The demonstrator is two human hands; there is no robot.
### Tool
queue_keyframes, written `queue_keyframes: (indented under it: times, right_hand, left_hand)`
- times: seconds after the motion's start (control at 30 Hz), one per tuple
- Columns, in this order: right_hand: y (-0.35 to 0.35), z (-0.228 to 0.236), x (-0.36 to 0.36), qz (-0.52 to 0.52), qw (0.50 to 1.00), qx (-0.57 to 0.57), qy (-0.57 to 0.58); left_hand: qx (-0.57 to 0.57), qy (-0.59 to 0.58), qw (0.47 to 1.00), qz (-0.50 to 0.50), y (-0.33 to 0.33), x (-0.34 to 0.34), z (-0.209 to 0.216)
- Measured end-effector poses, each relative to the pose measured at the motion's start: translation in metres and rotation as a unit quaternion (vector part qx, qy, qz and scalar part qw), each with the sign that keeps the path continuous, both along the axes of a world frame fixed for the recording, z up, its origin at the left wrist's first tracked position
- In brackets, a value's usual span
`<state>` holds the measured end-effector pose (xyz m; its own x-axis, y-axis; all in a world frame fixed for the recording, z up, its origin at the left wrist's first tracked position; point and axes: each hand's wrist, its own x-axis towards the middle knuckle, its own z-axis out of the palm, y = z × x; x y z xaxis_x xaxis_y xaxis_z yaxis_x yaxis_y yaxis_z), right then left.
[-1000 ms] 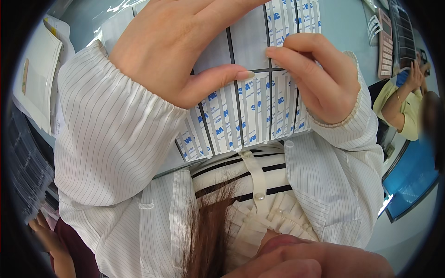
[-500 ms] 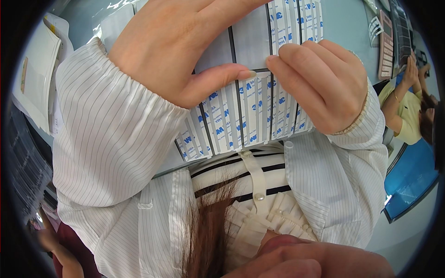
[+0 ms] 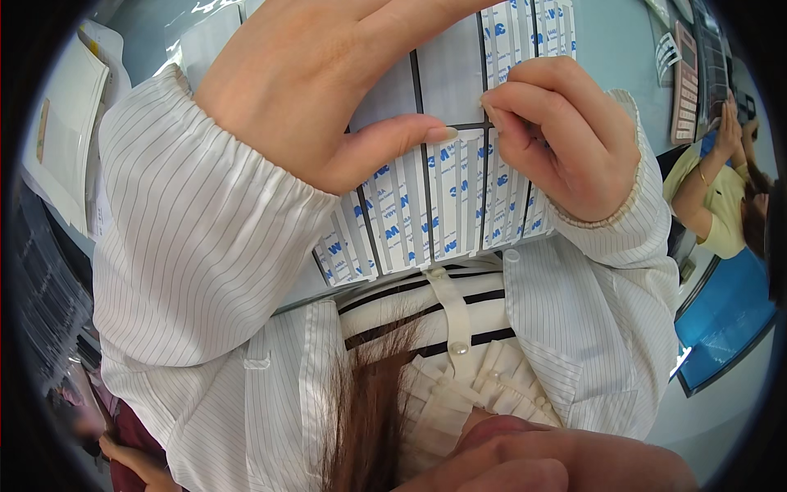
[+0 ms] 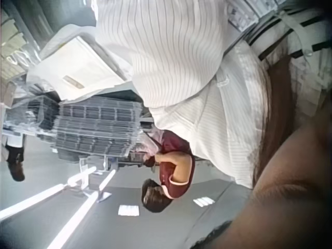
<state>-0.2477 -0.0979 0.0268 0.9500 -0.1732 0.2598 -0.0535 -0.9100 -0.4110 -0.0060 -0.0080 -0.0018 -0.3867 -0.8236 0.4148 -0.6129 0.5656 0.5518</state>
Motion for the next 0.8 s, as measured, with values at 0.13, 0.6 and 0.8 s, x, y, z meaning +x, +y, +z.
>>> queue_keyframes:
  times: [0.13, 0.6, 0.8]
  right_hand:
    - [-0.004, 0.009, -0.001, 0.013, 0.999, 0.026, 0.04]
    - [-0.014, 0.009, 0.007, 0.032, 0.995, 0.079, 0.042]
    - [-0.015, 0.011, 0.014, 0.014, 0.991, 0.119, 0.066]
  left_hand:
    - [-0.024, 0.007, 1.0, -0.006, -0.001, 0.004, -0.013]
    - [-0.071, -0.004, 0.997, 0.018, -0.008, 0.001, -0.045]
    - [-0.046, 0.017, 0.999, 0.016, -0.003, 0.001, -0.02]
